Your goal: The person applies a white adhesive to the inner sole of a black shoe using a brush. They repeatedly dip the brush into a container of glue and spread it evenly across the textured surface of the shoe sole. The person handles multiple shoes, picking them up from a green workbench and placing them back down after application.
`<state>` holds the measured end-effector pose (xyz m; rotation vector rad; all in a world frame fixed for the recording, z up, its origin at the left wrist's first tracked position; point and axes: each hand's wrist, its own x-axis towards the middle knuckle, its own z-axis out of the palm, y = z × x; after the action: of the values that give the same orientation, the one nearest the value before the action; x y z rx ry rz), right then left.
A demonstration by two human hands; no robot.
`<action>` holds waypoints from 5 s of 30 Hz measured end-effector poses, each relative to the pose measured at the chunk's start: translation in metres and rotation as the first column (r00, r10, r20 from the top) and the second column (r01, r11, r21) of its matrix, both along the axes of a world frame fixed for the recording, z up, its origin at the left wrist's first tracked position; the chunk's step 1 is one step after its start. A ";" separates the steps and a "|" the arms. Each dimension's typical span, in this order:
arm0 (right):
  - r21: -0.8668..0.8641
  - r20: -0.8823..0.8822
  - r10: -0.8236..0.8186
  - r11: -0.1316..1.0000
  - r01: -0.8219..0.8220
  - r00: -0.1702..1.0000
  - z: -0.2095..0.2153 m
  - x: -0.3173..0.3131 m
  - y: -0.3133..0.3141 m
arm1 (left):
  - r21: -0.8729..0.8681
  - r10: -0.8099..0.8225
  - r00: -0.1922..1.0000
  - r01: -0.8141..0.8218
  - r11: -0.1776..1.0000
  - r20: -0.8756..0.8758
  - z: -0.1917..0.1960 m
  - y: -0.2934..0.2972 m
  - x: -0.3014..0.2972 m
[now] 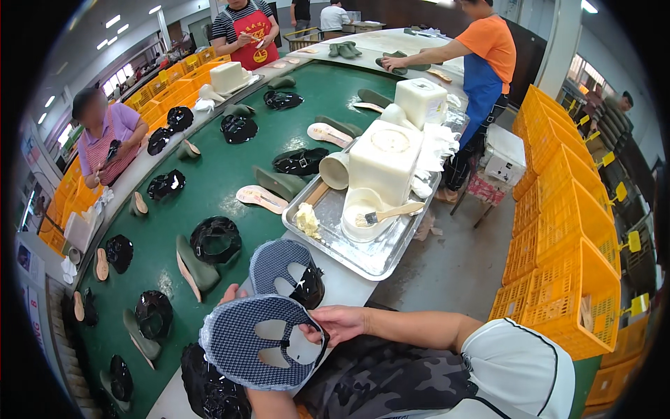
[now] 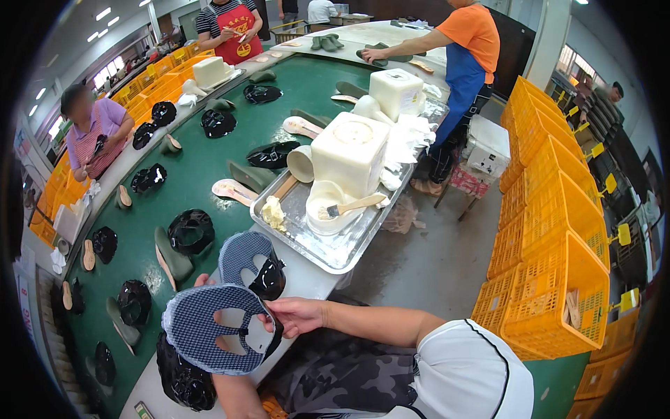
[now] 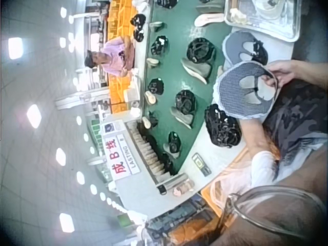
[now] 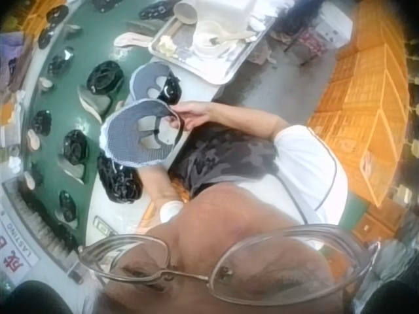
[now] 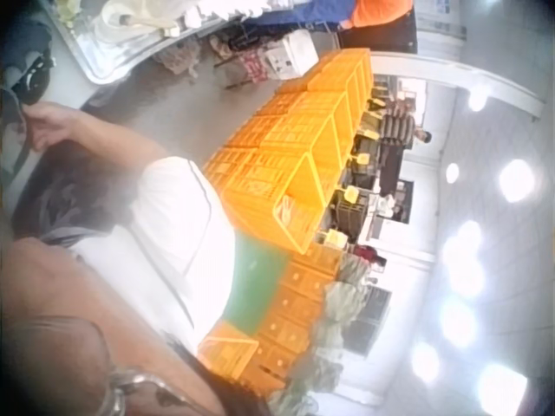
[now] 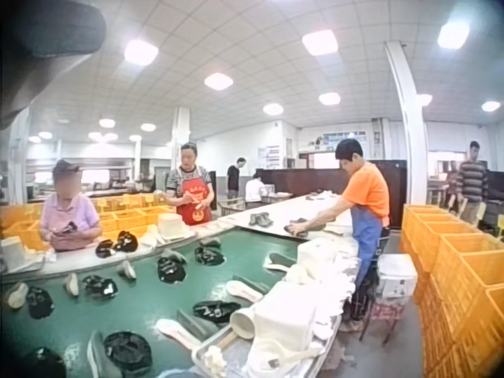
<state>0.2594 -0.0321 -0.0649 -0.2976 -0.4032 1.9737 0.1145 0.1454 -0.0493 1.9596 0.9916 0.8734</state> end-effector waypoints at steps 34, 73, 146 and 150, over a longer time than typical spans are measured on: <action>0.096 -0.017 -0.014 0.995 0.016 1.000 -0.001 -0.011 0.005 | 0.376 0.037 0.956 0.080 0.923 -0.292 -0.017 0.014 0.034; 0.083 0.027 -0.373 0.925 0.370 0.927 0.078 0.040 -0.043 | 0.397 0.132 0.941 0.002 0.918 -0.310 -0.015 0.025 -0.001; 0.766 0.573 -0.804 0.595 -0.244 -0.161 0.016 -0.055 0.032 | 0.450 0.163 0.949 -0.025 0.893 -0.271 -0.013 0.018 0.004; 0.804 0.538 -0.831 0.556 -0.212 -0.143 0.009 -0.055 0.035 | 0.463 0.182 0.939 -0.027 0.886 -0.292 -0.015 0.018 0.004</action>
<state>0.2045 0.0033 -0.0559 -1.2280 -1.8048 0.3544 0.1182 0.1630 -0.0643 2.5335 1.1720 0.9178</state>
